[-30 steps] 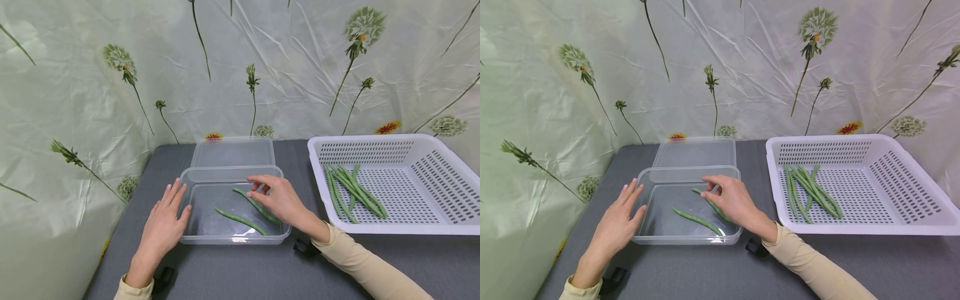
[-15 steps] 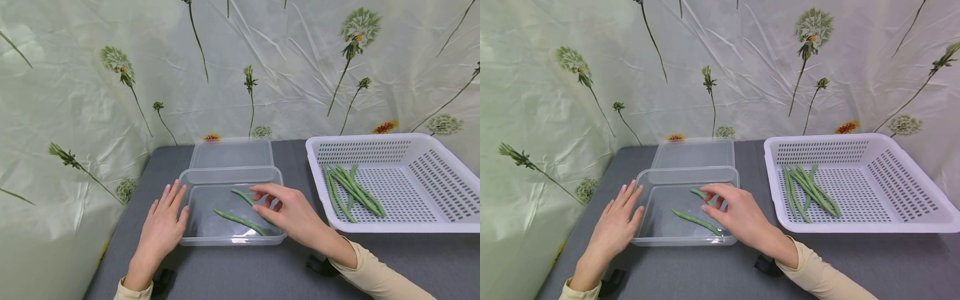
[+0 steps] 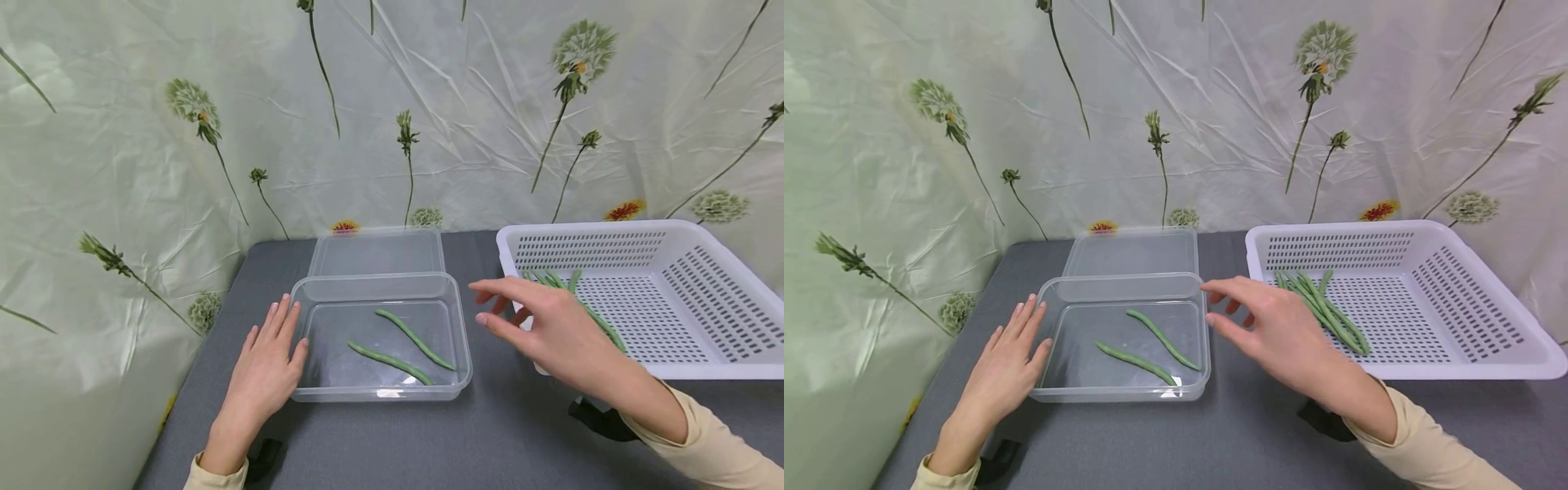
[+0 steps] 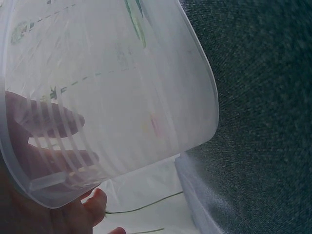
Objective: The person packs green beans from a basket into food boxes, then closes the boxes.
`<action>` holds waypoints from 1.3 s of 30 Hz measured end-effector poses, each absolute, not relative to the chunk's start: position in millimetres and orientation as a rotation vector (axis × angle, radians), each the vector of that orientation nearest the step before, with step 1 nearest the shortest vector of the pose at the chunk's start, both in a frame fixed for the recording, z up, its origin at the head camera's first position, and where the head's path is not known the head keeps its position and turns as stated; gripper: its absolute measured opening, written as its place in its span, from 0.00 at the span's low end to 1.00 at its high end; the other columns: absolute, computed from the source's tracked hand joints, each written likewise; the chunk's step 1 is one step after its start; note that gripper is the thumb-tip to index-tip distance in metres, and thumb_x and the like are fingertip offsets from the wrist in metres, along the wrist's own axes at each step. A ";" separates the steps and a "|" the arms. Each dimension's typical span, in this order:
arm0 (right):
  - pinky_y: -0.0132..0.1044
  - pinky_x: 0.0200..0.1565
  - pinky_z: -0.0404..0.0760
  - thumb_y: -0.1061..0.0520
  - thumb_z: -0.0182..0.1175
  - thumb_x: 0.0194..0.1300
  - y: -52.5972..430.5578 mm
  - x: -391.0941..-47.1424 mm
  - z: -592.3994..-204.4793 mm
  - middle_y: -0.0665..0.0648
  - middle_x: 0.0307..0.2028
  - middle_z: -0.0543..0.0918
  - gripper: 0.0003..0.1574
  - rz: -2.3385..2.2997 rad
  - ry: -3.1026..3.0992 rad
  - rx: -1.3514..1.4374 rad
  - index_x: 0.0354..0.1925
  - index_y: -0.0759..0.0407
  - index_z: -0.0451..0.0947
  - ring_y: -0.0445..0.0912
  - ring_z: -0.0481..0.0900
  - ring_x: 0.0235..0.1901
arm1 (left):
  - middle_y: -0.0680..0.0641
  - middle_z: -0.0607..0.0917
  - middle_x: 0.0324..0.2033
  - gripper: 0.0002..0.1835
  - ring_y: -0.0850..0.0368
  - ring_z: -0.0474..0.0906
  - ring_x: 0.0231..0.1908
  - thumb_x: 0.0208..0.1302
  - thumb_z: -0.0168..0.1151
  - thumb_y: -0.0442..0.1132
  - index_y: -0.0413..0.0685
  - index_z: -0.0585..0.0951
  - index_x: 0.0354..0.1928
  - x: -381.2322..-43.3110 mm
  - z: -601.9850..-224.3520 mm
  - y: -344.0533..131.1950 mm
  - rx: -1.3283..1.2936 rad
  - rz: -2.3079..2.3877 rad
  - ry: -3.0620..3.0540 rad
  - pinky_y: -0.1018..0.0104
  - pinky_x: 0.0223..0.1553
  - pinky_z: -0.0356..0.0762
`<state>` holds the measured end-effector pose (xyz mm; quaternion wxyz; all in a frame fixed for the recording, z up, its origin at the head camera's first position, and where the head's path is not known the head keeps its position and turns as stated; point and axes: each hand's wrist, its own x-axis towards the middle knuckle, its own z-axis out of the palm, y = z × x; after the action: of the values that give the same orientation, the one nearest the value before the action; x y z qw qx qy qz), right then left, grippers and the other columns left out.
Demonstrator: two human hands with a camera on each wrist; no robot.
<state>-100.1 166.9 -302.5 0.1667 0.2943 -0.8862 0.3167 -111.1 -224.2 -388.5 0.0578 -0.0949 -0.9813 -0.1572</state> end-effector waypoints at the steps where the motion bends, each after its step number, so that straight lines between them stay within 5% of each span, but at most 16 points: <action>1: 0.28 0.33 0.80 0.60 0.71 0.59 172.3 -101.6 -299.7 0.37 0.42 0.82 0.26 0.883 -2.530 0.837 0.56 0.49 0.81 0.32 0.77 0.35 | 0.42 0.50 0.76 0.34 0.45 0.42 0.75 0.75 0.51 0.44 0.42 0.55 0.77 -110.9 -388.6 -224.5 -0.288 -0.476 -2.975 0.36 0.69 0.44; 10: 0.25 0.35 0.79 0.66 0.72 0.56 215.3 -128.9 -283.2 0.41 0.44 0.83 0.32 0.762 -2.524 1.030 0.58 0.49 0.79 0.32 0.79 0.37 | 0.43 0.50 0.77 0.34 0.46 0.42 0.75 0.75 0.50 0.43 0.42 0.54 0.77 -111.4 -389.3 -226.3 -0.281 -0.467 -2.977 0.36 0.68 0.44; 20: 0.32 0.34 0.80 0.59 0.68 0.63 254.0 -169.9 -275.5 0.39 0.41 0.84 0.26 0.711 -2.739 1.113 0.59 0.48 0.78 0.34 0.80 0.39 | 0.44 0.48 0.77 0.34 0.46 0.40 0.75 0.75 0.50 0.45 0.44 0.53 0.77 -110.6 -390.2 -227.6 -0.265 -0.500 -2.995 0.36 0.69 0.43; 32: 0.36 0.42 0.80 0.53 0.66 0.66 306.2 -213.9 -304.6 0.49 0.48 0.84 0.22 0.824 -3.059 0.907 0.58 0.53 0.79 0.41 0.80 0.46 | 0.45 0.48 0.77 0.35 0.47 0.41 0.75 0.75 0.50 0.45 0.44 0.52 0.78 -111.5 -391.1 -226.4 -0.264 -0.510 -2.986 0.37 0.68 0.45; 39: 0.34 0.40 0.81 0.59 0.67 0.64 331.4 -230.2 -329.4 0.56 0.47 0.84 0.25 0.887 -3.081 0.828 0.59 0.63 0.78 0.41 0.81 0.43 | 0.45 0.48 0.77 0.35 0.47 0.41 0.75 0.75 0.51 0.44 0.44 0.53 0.77 -111.9 -391.1 -225.2 -0.269 -0.530 -2.990 0.37 0.68 0.46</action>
<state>-230.2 331.4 -329.4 -0.0847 0.2493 -0.9270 0.2670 -111.9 -225.2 -391.1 0.0466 -0.0881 -0.9798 -0.1736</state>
